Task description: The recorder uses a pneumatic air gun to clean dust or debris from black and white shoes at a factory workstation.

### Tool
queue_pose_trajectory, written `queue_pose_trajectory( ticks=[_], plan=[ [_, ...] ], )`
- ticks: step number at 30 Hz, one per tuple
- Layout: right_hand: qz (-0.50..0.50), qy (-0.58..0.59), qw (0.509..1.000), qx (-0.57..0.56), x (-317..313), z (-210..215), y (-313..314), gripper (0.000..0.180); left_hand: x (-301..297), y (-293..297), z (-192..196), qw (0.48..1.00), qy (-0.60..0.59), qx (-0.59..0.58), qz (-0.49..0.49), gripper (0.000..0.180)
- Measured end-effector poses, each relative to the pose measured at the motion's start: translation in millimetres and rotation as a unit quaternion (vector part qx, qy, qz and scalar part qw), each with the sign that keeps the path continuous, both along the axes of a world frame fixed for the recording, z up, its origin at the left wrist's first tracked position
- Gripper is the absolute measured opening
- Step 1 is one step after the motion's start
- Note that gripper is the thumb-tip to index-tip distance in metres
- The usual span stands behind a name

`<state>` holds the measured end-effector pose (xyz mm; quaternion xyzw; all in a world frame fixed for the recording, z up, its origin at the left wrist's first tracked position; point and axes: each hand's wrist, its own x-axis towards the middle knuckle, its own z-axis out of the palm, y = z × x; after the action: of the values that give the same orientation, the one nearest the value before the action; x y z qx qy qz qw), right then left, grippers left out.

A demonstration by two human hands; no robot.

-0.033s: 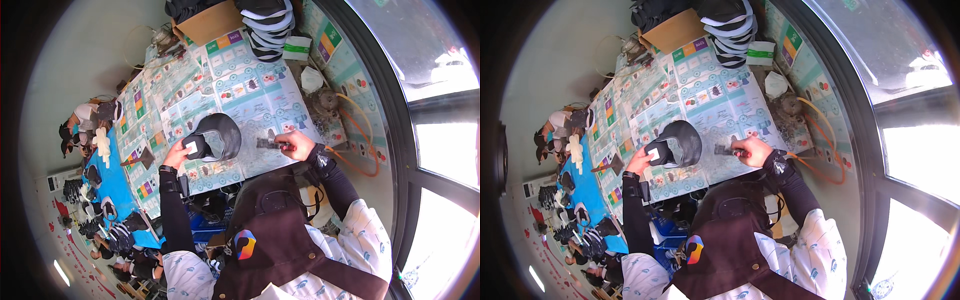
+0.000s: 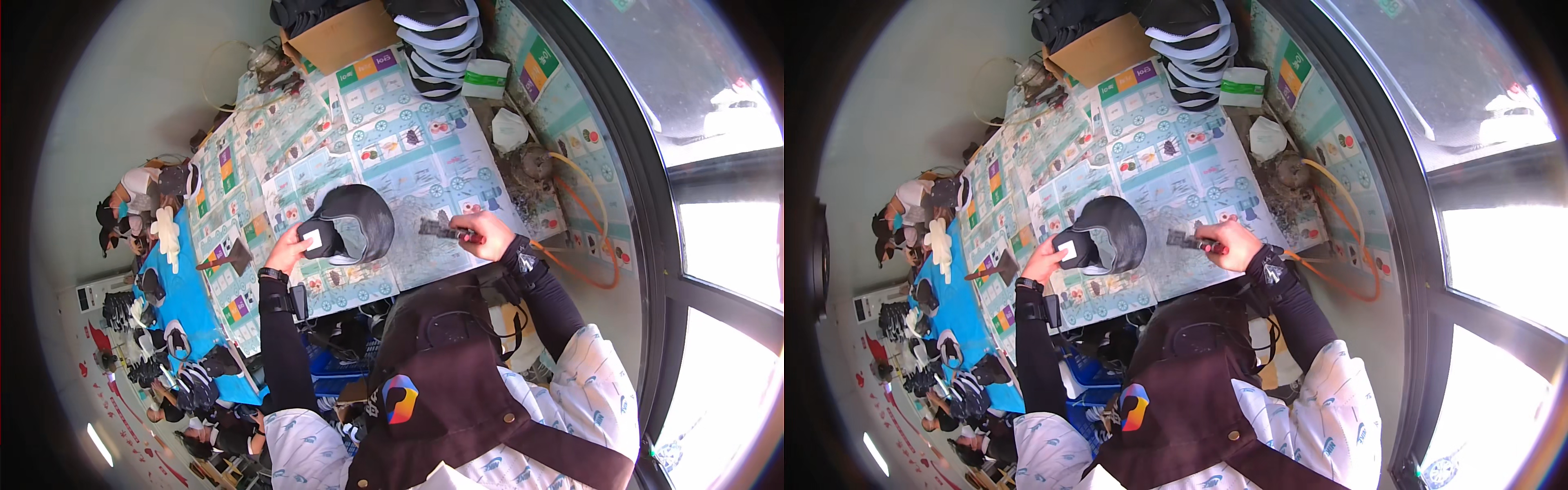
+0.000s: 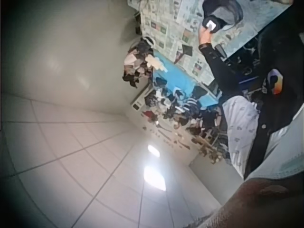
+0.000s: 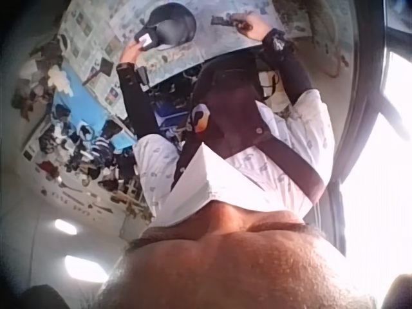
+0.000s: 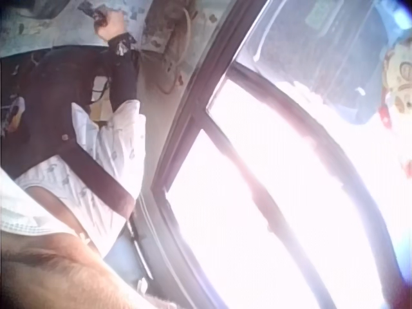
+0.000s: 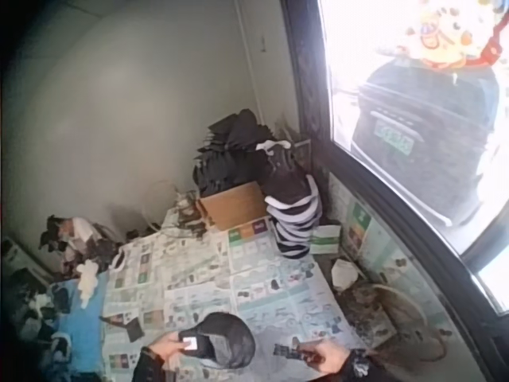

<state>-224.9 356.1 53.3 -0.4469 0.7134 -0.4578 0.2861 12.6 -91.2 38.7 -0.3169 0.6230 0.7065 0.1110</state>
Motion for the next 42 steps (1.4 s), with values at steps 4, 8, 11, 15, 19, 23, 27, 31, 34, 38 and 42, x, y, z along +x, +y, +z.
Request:
queue_pose_trajectory(
  ticks=[4, 8, 11, 15, 19, 23, 27, 31, 34, 38, 42],
  plan=[
    [0.085, -0.027, 0.996, 0.013, -1, 6, -2, 0.019, -16, -10, 0, 0.992, -0.014, -0.101, -0.072, 0.044],
    [0.042, 0.026, 0.997, -0.059, 1, 15, -16, 0.025, -24, -7, 5, 0.987, -0.005, -0.125, -0.099, 0.042],
    [0.124, 0.004, 0.992, -0.007, -2, 22, -14, 0.027, -35, -1, 6, 0.964, 0.002, -0.205, -0.169, 0.034],
    [0.081, -0.01, 0.997, 0.009, -2, 22, -18, 0.028, -42, 11, 22, 0.909, -0.02, -0.351, -0.224, 0.031],
    [0.077, -0.007, 0.995, -0.064, -2, 19, -21, 0.027, -58, 34, 37, 0.903, -0.035, -0.347, -0.25, 0.03],
    [0.089, 0.009, 0.995, -0.037, -3, 23, -26, 0.026, -44, 26, 29, 0.903, -0.002, -0.349, -0.251, 0.029],
    [0.075, -0.009, 0.997, 0.005, -6, 17, -17, 0.026, -53, 34, 28, 0.9, -0.004, -0.346, -0.265, 0.03],
    [0.048, -0.012, 0.999, 0.014, -6, 10, -17, 0.026, -37, 22, 18, 0.925, -0.017, -0.306, -0.224, 0.028],
    [0.065, 0.005, 0.998, 0.02, -9, 2, -11, 0.024, -40, 24, 15, 0.91, -0.014, -0.335, -0.244, 0.028],
    [0.033, -0.015, 0.999, 0.022, -6, -6, -10, 0.021, -34, 20, 14, 0.923, -0.021, -0.305, -0.235, 0.028],
    [0.079, -0.003, 0.996, 0.043, -5, -15, -6, 0.02, -27, 17, 0, 0.938, -0.007, -0.267, -0.219, 0.028]
  ],
)
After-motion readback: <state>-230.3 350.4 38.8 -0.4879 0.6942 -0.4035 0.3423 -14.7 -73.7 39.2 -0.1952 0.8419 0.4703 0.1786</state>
